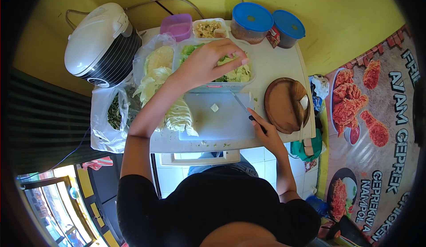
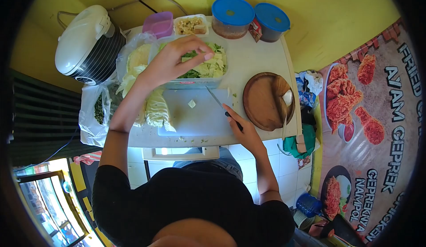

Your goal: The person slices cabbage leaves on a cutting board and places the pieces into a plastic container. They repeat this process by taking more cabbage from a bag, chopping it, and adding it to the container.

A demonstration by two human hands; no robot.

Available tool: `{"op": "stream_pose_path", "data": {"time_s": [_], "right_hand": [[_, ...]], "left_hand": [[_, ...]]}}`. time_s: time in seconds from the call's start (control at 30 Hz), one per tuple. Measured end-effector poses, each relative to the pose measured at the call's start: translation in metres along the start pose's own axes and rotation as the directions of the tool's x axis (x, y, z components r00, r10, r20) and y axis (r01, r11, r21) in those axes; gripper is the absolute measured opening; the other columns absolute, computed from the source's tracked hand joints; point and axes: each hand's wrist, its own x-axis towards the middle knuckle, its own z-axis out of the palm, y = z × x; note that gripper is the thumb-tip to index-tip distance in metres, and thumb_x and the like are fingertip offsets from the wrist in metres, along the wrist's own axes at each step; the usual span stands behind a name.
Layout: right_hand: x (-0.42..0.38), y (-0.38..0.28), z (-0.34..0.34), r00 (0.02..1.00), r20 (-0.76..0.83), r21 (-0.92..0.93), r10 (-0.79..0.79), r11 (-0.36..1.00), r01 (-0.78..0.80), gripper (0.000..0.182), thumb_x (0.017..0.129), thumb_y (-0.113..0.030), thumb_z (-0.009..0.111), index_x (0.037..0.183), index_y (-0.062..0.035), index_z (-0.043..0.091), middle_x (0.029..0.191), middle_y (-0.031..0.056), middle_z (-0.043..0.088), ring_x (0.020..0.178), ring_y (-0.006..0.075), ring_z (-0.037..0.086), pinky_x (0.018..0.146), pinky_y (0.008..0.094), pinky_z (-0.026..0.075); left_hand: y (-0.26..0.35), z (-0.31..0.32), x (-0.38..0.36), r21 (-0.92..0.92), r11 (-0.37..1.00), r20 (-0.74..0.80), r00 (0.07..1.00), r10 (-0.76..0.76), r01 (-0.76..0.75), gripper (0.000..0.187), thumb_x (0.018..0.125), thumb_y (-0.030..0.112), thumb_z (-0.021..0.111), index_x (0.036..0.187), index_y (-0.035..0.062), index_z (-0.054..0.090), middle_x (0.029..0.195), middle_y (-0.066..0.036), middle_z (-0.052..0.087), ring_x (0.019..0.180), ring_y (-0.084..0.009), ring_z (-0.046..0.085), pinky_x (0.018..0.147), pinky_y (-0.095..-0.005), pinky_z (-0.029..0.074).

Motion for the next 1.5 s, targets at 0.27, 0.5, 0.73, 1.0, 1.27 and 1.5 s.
{"op": "stream_pose_path", "data": {"time_s": [0.27, 0.5, 0.73, 1.0, 1.27, 1.5], "right_hand": [[0.005, 0.004, -0.003, 1.0, 0.013, -0.05, 0.017, 0.999, -0.017, 0.04, 0.1, -0.014, 0.05, 0.14, -0.0141, 0.051, 0.111, 0.0104, 0.065, 0.093, 0.0098, 0.052, 0.09, 0.0254, 0.043], [0.008, 0.002, -0.001, 0.999, 0.031, -0.118, -0.012, 0.993, 0.015, 0.041, 0.1, -0.02, 0.048, 0.141, -0.0221, 0.048, 0.112, 0.022, 0.066, 0.094, 0.0161, 0.063, 0.088, 0.0298, 0.047], [-0.001, 0.013, 0.001, 0.995, 0.003, -0.085, -0.098, 0.992, 0.098, 0.042, 0.1, -0.02, 0.048, 0.142, -0.0222, 0.047, 0.116, 0.0241, 0.064, 0.109, 0.0253, 0.064, 0.095, 0.0316, 0.044], [-0.007, 0.006, 0.007, 0.998, 0.037, -0.085, -0.044, 0.995, 0.047, 0.041, 0.101, -0.021, 0.047, 0.142, -0.0218, 0.047, 0.12, 0.0229, 0.063, 0.112, 0.0254, 0.062, 0.093, 0.0309, 0.045], [-0.007, 0.002, 0.019, 0.998, 0.059, -0.086, -0.03, 0.996, 0.035, 0.042, 0.1, -0.016, 0.049, 0.142, -0.0193, 0.047, 0.119, 0.02, 0.064, 0.096, 0.0151, 0.06, 0.089, 0.0272, 0.045], [-0.009, -0.002, 0.04, 0.994, 0.077, -0.082, -0.072, 0.994, 0.079, 0.041, 0.101, -0.017, 0.049, 0.142, -0.0191, 0.047, 0.126, 0.0191, 0.061, 0.11, 0.0176, 0.059, 0.096, 0.0288, 0.042]], "left_hand": [[-0.008, 0.048, -0.102, 0.01, 0.974, 0.326, 0.92, -0.219, 0.228, 0.019, 0.085, 0.018, 0.067, 0.101, 0.0073, 0.068, 0.099, -0.009, 0.064, 0.094, -0.0263, 0.063, 0.082, -0.0347, 0.052], [-0.029, 0.071, -0.12, -0.04, 0.981, 0.473, 0.868, -0.148, 0.189, 0.025, 0.082, 0.01, 0.065, 0.107, 0.0083, 0.064, 0.096, -0.012, 0.06, 0.092, -0.0288, 0.062, 0.08, -0.0377, 0.052], [0.0, 0.053, -0.107, 0.042, 0.99, 0.419, 0.897, -0.142, 0.137, 0.025, 0.081, 0.002, 0.062, 0.106, 0.0082, 0.064, 0.097, -0.01, 0.061, 0.086, -0.0299, 0.063, 0.075, -0.0382, 0.053], [0.015, 0.009, -0.023, 0.02, 0.99, -0.051, 0.988, 0.144, -0.143, 0.028, 0.087, 0.0, 0.059, 0.113, 0.0089, 0.065, 0.111, -0.012, 0.063, 0.1, -0.0302, 0.064, 0.081, -0.0376, 0.053], [0.029, -0.015, -0.08, -0.102, 0.992, -0.275, 0.956, -0.1, 0.075, 0.022, 0.091, 0.003, 0.06, 0.112, 0.0047, 0.067, 0.112, -0.012, 0.066, 0.101, -0.0281, 0.064, 0.087, -0.0353, 0.05], [0.032, 0.01, -0.201, -0.135, 0.923, -0.15, 0.913, -0.38, 0.362, 0.025, 0.087, 0.008, 0.067, 0.112, 0.0049, 0.067, 0.112, -0.013, 0.067, 0.102, -0.0288, 0.064, 0.089, -0.0356, 0.05]]}}
